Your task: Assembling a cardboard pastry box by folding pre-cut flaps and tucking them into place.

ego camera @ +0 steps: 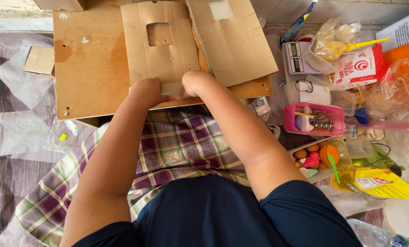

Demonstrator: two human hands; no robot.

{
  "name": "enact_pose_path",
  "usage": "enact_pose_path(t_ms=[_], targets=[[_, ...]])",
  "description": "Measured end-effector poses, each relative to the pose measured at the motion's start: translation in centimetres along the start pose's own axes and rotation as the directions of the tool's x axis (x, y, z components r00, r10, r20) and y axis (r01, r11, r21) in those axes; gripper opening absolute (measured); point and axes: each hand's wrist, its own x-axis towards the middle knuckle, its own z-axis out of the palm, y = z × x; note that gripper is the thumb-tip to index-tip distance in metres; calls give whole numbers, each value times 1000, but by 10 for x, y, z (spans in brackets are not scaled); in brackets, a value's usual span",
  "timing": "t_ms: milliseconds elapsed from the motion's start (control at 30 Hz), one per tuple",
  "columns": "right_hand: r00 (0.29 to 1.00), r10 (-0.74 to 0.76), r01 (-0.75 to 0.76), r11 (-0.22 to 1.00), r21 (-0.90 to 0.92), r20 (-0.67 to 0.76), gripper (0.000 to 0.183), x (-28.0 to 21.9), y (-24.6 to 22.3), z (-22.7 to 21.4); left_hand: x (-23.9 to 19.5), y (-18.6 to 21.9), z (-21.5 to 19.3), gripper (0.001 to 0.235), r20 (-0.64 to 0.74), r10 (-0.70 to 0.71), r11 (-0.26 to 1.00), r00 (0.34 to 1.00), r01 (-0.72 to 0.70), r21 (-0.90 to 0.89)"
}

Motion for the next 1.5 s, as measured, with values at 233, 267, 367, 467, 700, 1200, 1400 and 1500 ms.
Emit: enact_pose_path(t_ms=[233,267,367,467,700,1200,1400,1500], targets=[[986,-49,81,976,201,-158,56,-31,15,27,22,-39,43,33,3,15,992,1000,-14,-122],[974,-54,122,945,303,-221,44,-33,19,31,19,-44,43,31,-12,28,979,1000,-30,-203],[942,-43,197,874,444,-333,25,-44,28,40,-4,-51,34,33,-74,50,922,996,-75,-379],[896,-3,251,827,502,-444,29,-30,34,66,-20,-54,36,50,-180,28,843,983,-121,-524],[763,95,146,938,314,-639,77,-27,12,83,-56,-1,19,82,-277,-93,995,956,95,-5],[261,-124,148,985,-87,-958,27,-37,8,140,-82,-6,79,23,-842,228,973,489,-154,174],[302,-84,110,992,-53,-950,55,-44,-5,158,-87,-10,108,51,-801,176,984,572,-120,130],[351,-64,94,995,-33,-934,64,-46,-7,161,-86,-8,112,63,-744,105,994,660,-60,87]])
